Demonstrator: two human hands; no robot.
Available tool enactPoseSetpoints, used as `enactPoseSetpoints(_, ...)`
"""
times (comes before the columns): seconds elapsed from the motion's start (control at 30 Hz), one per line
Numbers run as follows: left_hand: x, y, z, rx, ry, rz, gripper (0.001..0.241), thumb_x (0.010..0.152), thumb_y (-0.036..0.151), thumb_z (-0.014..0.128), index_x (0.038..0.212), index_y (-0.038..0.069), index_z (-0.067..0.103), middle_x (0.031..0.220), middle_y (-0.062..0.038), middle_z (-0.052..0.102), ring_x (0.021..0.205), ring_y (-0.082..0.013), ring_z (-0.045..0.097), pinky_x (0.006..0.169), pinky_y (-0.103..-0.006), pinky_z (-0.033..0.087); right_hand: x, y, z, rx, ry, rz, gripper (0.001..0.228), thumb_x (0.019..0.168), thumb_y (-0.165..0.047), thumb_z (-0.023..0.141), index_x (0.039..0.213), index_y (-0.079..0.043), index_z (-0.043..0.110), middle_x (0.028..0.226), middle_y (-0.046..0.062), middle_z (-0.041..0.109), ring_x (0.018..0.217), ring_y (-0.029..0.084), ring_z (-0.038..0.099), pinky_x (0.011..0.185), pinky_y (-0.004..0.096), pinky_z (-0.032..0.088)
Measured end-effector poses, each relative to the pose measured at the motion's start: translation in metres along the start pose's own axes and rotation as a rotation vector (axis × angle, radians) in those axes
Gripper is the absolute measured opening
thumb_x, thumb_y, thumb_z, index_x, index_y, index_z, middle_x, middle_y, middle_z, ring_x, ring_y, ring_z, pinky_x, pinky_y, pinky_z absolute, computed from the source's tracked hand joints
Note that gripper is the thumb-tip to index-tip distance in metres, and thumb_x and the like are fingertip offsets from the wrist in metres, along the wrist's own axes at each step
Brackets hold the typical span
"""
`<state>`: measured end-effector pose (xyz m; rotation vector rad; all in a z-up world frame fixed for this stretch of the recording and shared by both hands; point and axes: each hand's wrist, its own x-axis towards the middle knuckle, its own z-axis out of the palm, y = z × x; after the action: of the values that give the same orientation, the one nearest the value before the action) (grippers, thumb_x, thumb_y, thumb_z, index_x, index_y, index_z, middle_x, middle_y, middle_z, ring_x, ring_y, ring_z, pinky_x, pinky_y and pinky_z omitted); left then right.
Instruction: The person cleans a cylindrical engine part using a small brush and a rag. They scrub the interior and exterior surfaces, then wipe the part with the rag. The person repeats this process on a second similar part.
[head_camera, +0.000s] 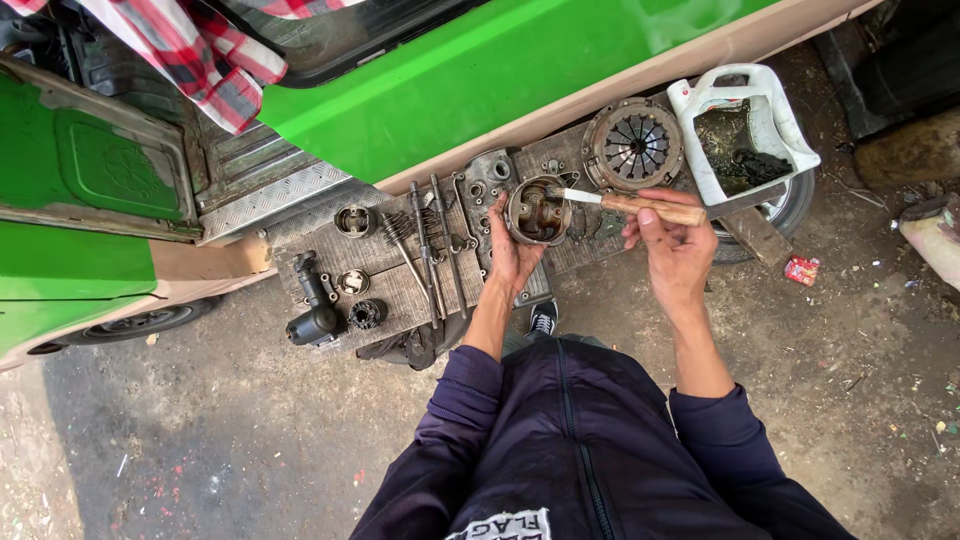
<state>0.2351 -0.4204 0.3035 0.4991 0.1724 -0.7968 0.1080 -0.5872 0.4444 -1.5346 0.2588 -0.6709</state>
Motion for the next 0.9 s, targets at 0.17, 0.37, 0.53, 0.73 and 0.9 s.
enactPoseSetpoints(0.17, 0.020, 0.004, 0.004, 0.087, 0.145, 0.009, 0.069, 0.099, 0.063, 0.033, 0.156, 0.025, 0.027, 0.157, -0.007, 0.041, 0.141, -0.0264, 0.046, 0.116, -0.0502, 0.038, 0.008, -0.019, 0.002, -0.045, -0.100, 0.023, 0.025, 0.108, -0.009, 0.062, 0.127, 0.005, 0.054, 0.105, 0.021, 0.073, 0.092, 0.024, 0.078, 0.071, 0.032, 0.065)
enactPoseSetpoints(0.37, 0.047, 0.002, 0.012, 0.237, 0.104, 0.116, 0.070, 0.103, 0.061, 0.034, 0.160, 0.021, 0.025, 0.159, -0.004, 0.037, 0.147, -0.0240, 0.039, 0.122, -0.0471, 0.030, 0.009, -0.028, -0.002, -0.211, -0.105, -0.096, 0.026, 0.106, -0.010, 0.065, 0.124, 0.005, 0.054, 0.102, 0.021, 0.074, 0.089, 0.023, 0.077, 0.072, 0.032, 0.065)
enactPoseSetpoints(0.53, 0.050, 0.008, 0.007, 0.271, 0.102, 0.081, 0.072, 0.102, 0.063, 0.038, 0.157, 0.018, 0.031, 0.156, -0.005, 0.041, 0.144, -0.0224, 0.042, 0.121, -0.0451, 0.030, 0.012, -0.038, 0.006, -0.405, -0.121, -0.060, 0.026, 0.100, -0.009, 0.071, 0.123, 0.002, 0.066, 0.101, 0.014, 0.076, 0.084, 0.017, 0.075, 0.071, 0.028, 0.061)
enactPoseSetpoints(0.73, 0.051, 0.010, -0.006, 0.265, 0.065, 0.053, 0.073, 0.104, 0.058, 0.045, 0.152, 0.004, 0.037, 0.147, -0.014, 0.050, 0.136, -0.0283, 0.049, 0.119, -0.0489, 0.035, 0.025, -0.050, 0.026, -0.658, -0.205, -0.251, 0.028, 0.093, -0.011, 0.076, 0.120, -0.006, 0.071, 0.109, 0.011, 0.076, 0.093, 0.020, 0.075, 0.079, 0.031, 0.061)
enactPoseSetpoints(0.9, 0.057, 0.011, -0.012, 0.370, 0.183, 0.098, 0.074, 0.097, 0.059, 0.049, 0.150, 0.008, 0.041, 0.146, -0.007, 0.051, 0.134, -0.0225, 0.052, 0.117, -0.0456, 0.037, 0.023, -0.053, 0.036, -0.650, -0.194, -0.162, 0.024, 0.094, -0.016, 0.078, 0.113, -0.005, 0.070, 0.105, 0.009, 0.077, 0.089, 0.018, 0.075, 0.076, 0.031, 0.060)
